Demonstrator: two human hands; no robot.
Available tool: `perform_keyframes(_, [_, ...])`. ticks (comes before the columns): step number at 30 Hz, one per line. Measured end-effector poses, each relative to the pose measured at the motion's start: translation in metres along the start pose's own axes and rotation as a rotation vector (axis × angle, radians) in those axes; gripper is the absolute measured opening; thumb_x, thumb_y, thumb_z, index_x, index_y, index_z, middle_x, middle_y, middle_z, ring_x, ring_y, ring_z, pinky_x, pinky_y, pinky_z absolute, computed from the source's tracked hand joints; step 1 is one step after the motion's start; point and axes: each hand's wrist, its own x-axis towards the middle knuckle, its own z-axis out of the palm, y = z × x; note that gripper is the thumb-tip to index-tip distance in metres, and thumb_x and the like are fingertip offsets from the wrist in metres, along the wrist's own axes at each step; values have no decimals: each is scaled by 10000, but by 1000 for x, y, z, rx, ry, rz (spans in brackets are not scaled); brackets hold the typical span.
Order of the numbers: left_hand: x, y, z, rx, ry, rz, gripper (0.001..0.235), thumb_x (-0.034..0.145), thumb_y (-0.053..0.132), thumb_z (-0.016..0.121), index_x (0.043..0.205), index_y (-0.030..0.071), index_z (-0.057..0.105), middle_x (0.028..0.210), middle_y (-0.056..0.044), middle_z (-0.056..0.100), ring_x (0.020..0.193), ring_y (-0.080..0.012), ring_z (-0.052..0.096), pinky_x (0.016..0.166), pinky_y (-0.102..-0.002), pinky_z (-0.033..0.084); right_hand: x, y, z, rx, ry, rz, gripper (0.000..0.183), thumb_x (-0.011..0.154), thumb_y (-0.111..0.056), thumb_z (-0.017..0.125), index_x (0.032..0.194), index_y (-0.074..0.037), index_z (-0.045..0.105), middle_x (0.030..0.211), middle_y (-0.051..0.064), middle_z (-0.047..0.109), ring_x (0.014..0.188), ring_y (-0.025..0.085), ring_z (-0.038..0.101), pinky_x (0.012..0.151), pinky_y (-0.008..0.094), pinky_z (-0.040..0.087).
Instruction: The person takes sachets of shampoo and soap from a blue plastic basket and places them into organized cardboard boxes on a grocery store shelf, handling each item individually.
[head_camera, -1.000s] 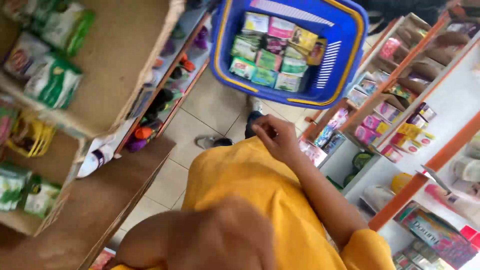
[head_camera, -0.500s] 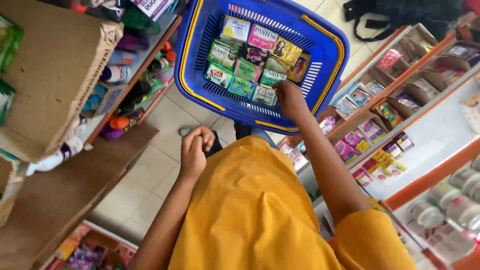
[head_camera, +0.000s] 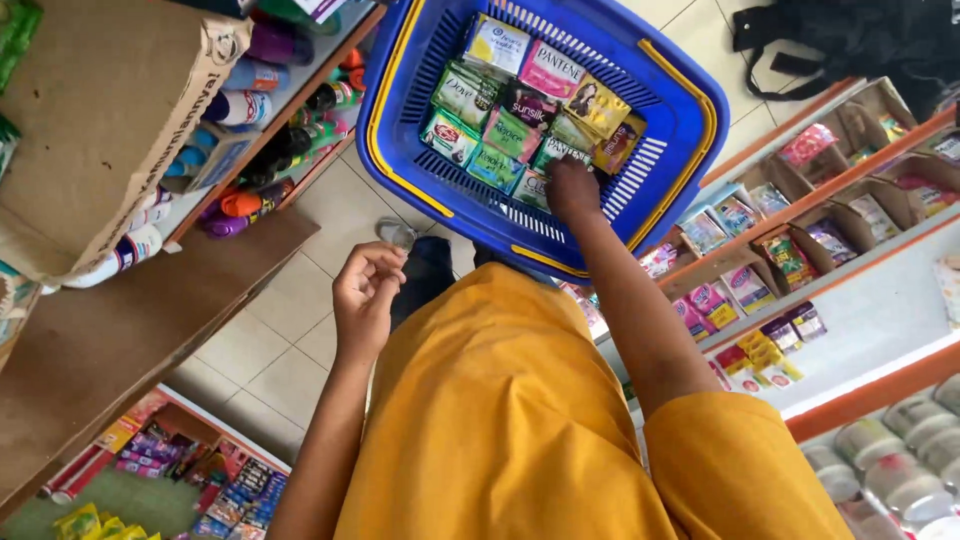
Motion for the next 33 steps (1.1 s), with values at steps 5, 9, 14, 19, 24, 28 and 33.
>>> perform_keyframes(5, [0,7,1,-14,31,-28,84,940,-45,577,983,23,603,1068,-104,666,775,-98,611,692,-206,503,2,-1,2,31,-17,5,221,809,-172,800,1008,-94,742,1021,159,683,971,417,716,755,533,623])
perform_keyframes(9, [-1,6,2,-25,37,-24,31,988,1,582,996,29,594,1067,-97,660,788,-90,610,698,-193,495,1,-2,-6,74,-50,10,231,815,-189,814,984,-86,693,1015,172,677,978,447,705,771,561,607])
perform_keyframes(14, [2,7,5,-21,41,-37,18,1011,34,584,1009,19,594,1085,-112,663,805,-90,626,704,-199,500,-2,2,-7,183,-153,-7,124,879,-180,683,973,-100,686,892,180,735,914,447,735,759,558,592])
perform_keyframes(19, [11,14,8,8,12,-44,52,1007,24,585,1038,24,626,1009,-109,701,814,-108,650,712,-203,517,-21,-22,-77,412,2,-41,230,906,-85,648,1126,-153,647,859,176,735,884,479,706,780,586,555])
perform_keyframes(24, [23,16,14,15,-33,-80,50,1012,46,602,1043,42,641,992,-115,729,821,-117,677,722,-221,537,-38,-62,-169,613,148,-90,257,958,-119,674,1189,-233,663,895,78,739,910,341,711,808,468,540])
perform_keyframes(28, [41,19,21,25,-104,-37,99,1017,101,625,1098,47,642,1035,-121,743,867,-139,709,753,-242,561,-49,-100,-230,785,148,-220,199,1004,-109,683,1199,-144,665,885,79,732,817,216,671,747,344,523])
perform_keyframes(33, [63,56,31,52,-145,81,306,1032,249,683,1240,34,621,1139,-189,701,912,-268,739,784,-359,595,-67,-151,-299,886,146,-340,217,1024,-90,682,1239,-117,667,887,57,692,838,129,609,761,269,498])
